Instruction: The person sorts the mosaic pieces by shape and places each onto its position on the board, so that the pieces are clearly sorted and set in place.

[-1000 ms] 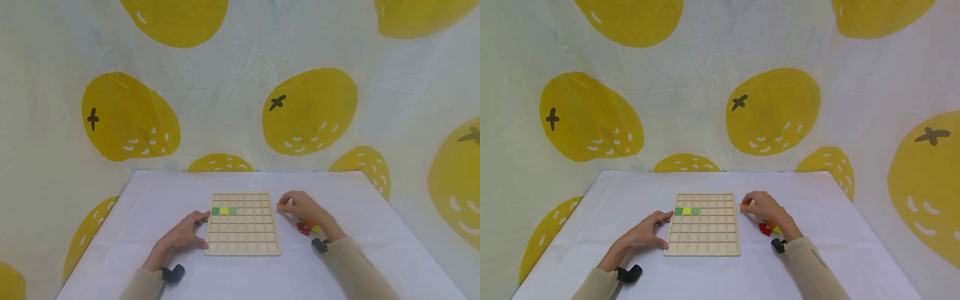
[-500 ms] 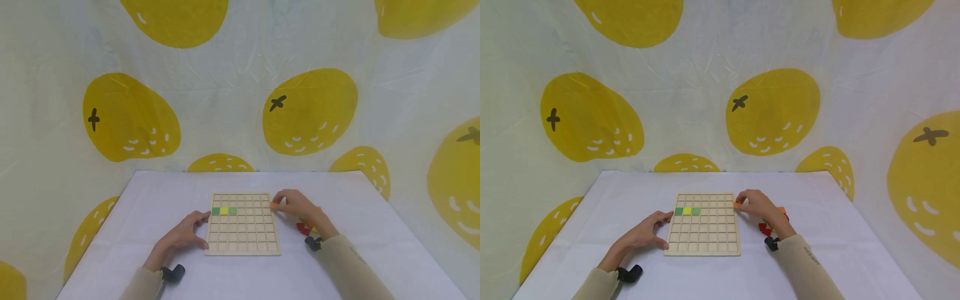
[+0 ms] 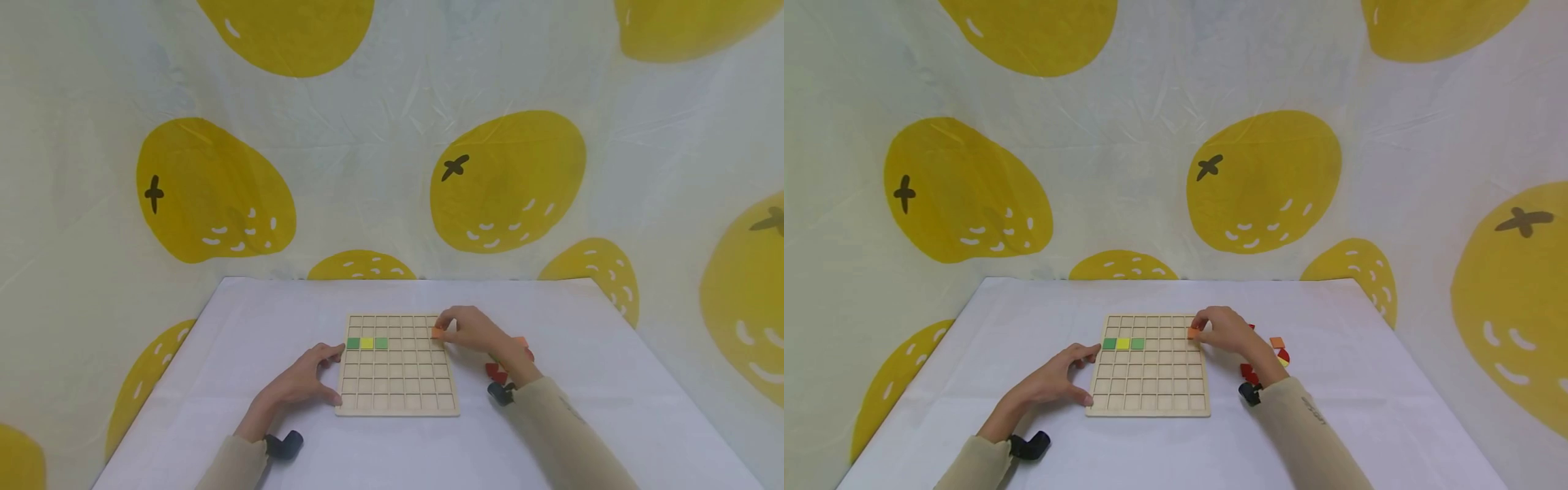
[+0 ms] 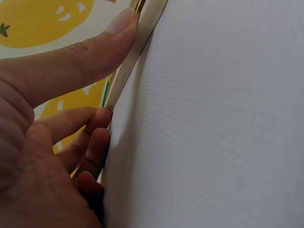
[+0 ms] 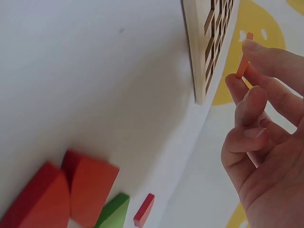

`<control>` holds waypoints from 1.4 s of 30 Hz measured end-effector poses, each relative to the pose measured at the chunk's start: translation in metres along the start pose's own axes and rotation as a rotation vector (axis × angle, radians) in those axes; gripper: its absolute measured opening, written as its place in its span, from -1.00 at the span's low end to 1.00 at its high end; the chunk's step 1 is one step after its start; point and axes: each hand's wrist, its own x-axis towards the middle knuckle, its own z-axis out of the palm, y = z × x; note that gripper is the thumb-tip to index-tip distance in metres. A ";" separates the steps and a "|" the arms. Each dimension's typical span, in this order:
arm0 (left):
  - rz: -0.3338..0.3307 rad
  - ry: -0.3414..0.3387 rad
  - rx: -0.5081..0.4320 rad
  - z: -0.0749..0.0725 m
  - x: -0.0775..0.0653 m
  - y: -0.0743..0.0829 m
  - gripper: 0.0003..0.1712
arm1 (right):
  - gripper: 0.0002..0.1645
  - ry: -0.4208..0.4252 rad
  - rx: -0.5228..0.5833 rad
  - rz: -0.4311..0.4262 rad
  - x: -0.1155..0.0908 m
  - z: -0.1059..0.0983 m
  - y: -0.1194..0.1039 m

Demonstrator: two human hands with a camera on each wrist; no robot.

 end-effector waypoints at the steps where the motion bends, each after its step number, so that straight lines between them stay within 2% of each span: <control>1: 0.001 -0.001 0.000 0.000 0.000 0.000 0.26 | -0.81 -0.001 0.005 -0.002 0.001 0.001 -0.001; 11: -0.004 0.000 0.012 0.001 0.001 0.001 0.27 | -0.77 -0.002 -0.010 -0.013 0.007 0.008 -0.013; 21: 0.000 -0.004 0.015 0.001 0.002 0.002 0.27 | -0.73 -0.028 0.033 0.025 0.012 0.014 -0.021; 30: -0.008 -0.002 0.016 0.002 0.003 0.005 0.27 | -0.78 -0.018 0.026 -0.027 0.016 0.020 -0.024; 42: 0.014 0.005 0.005 0.001 -0.001 0.003 0.27 | -0.76 -0.061 0.003 -0.014 0.026 0.031 -0.038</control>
